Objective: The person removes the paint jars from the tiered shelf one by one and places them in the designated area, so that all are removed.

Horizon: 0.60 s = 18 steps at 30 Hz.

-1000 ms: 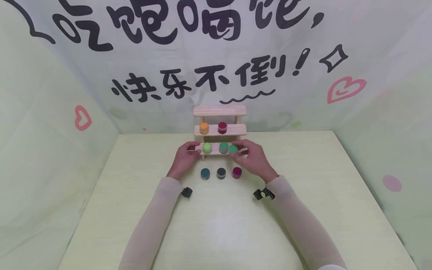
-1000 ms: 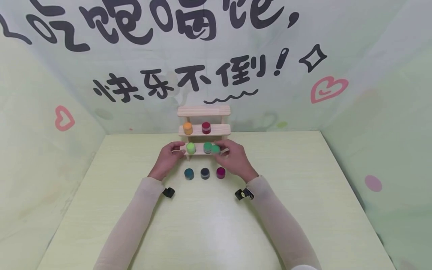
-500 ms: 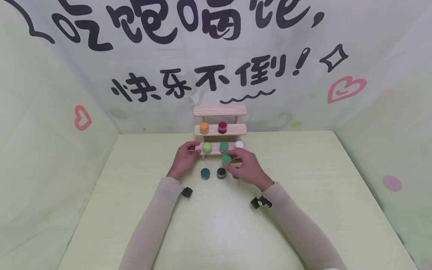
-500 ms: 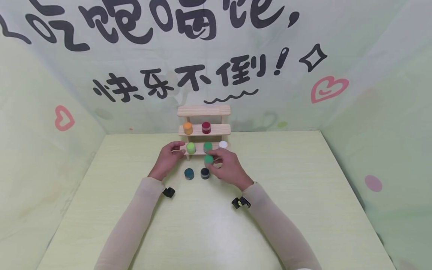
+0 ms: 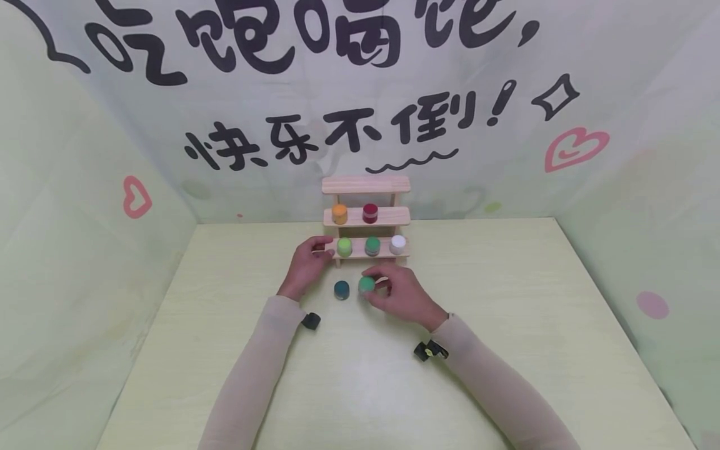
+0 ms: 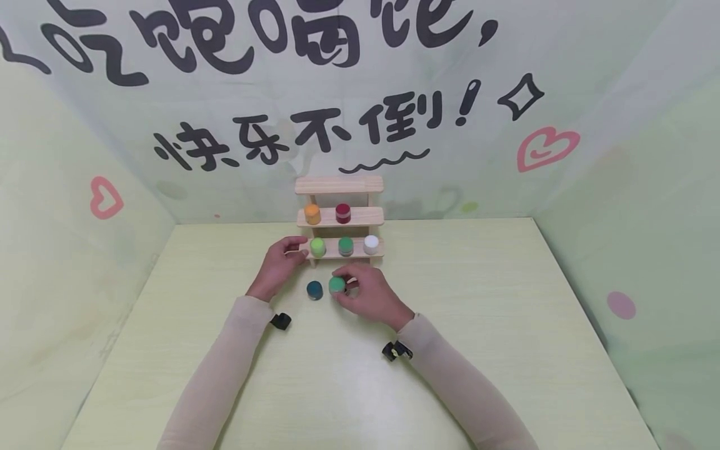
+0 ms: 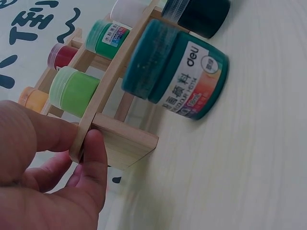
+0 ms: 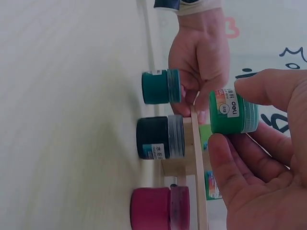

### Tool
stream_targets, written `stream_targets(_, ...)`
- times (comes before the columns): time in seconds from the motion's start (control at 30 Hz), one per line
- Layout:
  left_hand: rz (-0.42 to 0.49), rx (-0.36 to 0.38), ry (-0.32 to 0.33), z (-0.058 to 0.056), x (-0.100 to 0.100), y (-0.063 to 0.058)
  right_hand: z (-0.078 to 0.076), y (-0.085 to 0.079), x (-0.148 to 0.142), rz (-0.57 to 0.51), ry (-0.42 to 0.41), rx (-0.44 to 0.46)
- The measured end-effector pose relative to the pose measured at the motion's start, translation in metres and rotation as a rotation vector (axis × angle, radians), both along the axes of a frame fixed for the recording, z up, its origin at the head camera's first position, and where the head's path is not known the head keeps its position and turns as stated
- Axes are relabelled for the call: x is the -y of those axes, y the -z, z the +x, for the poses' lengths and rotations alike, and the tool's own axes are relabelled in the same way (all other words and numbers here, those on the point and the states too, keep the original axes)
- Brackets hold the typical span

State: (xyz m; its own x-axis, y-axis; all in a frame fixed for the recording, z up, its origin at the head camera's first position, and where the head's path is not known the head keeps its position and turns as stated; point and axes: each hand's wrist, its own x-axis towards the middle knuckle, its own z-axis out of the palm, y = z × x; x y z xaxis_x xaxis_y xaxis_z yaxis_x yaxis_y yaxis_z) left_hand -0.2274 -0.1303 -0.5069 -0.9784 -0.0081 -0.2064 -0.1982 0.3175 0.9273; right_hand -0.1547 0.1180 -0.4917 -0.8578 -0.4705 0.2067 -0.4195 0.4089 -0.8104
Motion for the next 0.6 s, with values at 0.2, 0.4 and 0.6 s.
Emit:
stream_targets(0.2, 0.0, -0.011, 0.002, -0.001, 0.0, 0.002, 0.005, 0.003, 0.005, 0.036, -0.064, 0.022)
stream_targets(0.4, 0.016, -0.031, 0.011, 0.0, 0.0, 0.003, 0.01, 0.008, 0.013, 0.083, -0.131, 0.01)
stream_targets(0.6, 0.022, -0.031, 0.015, 0.001, 0.0, 0.003, 0.014, 0.013, 0.023, 0.167, -0.173, -0.025)
